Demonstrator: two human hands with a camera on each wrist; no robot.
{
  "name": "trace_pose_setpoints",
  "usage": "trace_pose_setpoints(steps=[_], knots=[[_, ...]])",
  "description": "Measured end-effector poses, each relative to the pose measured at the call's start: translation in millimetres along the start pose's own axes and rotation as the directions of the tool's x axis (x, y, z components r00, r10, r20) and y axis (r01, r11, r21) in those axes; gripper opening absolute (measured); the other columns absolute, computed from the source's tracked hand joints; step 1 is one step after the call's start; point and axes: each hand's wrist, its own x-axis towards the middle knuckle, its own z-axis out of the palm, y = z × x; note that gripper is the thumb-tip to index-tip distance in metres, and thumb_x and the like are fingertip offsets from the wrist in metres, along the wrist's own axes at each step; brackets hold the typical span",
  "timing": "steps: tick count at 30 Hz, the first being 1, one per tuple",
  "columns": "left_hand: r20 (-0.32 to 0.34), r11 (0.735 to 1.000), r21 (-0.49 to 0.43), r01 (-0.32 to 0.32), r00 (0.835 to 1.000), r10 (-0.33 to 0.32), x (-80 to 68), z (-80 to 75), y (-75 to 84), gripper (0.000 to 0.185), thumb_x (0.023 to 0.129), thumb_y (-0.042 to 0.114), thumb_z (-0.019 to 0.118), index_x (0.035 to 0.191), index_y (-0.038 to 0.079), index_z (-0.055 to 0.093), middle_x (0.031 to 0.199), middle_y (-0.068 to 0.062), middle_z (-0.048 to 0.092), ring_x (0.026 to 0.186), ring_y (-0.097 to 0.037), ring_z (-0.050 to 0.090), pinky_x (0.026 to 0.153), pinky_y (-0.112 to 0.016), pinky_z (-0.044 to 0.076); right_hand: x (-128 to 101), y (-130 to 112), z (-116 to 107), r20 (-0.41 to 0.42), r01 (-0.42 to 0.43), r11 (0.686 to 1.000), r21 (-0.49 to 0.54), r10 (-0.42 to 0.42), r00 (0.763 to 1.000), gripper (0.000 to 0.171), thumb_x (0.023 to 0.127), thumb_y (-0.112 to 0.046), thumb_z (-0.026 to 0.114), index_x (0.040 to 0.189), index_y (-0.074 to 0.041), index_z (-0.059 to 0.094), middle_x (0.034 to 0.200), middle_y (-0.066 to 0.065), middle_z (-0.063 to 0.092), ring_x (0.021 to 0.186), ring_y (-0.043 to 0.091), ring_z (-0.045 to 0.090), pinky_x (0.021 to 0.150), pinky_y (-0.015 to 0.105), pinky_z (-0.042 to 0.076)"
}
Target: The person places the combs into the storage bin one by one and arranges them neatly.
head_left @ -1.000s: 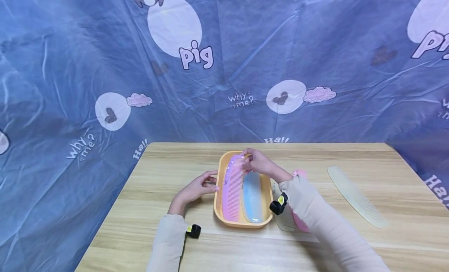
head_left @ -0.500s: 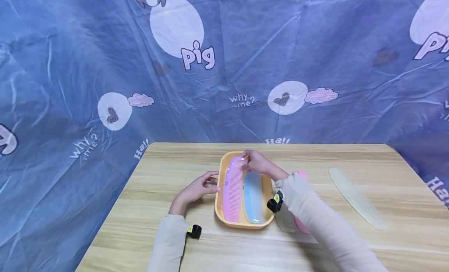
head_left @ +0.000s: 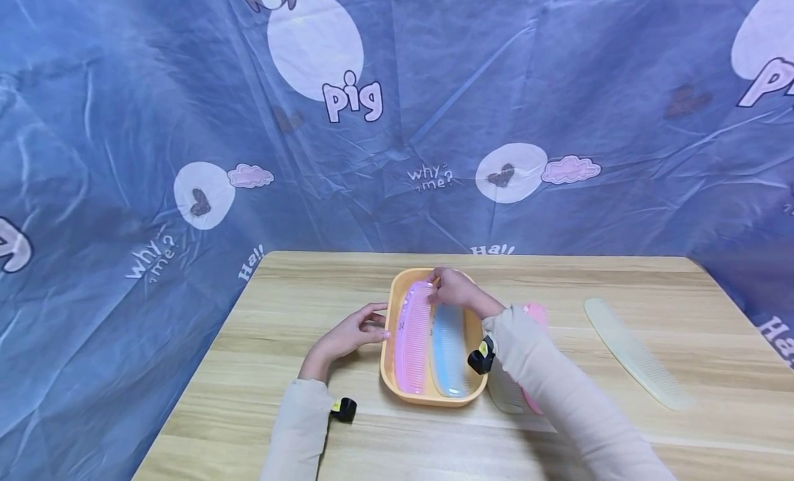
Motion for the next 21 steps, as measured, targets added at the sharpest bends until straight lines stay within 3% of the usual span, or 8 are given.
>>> trace_pose_setpoints(steps=[21], knots=[[-0.002,1.000,-0.001,-0.005,1.000,0.005,-0.1,0.9,1.8,0.064,0.091,0.024,0.068,0.146,0.011,0.039,0.130,-0.020,0.053,0.119,-0.030,0.054,0.101,-0.042,0.045,3.9,-2.5,3.5,0.008,0.020,0.993,-0.117,-0.019,1.000,0.037,0.081,-0.009,0.072,0.114,0.003,0.061,0.087,0.011,0.065,0.072,0.017,0.055,0.061,0.024,0.044]])
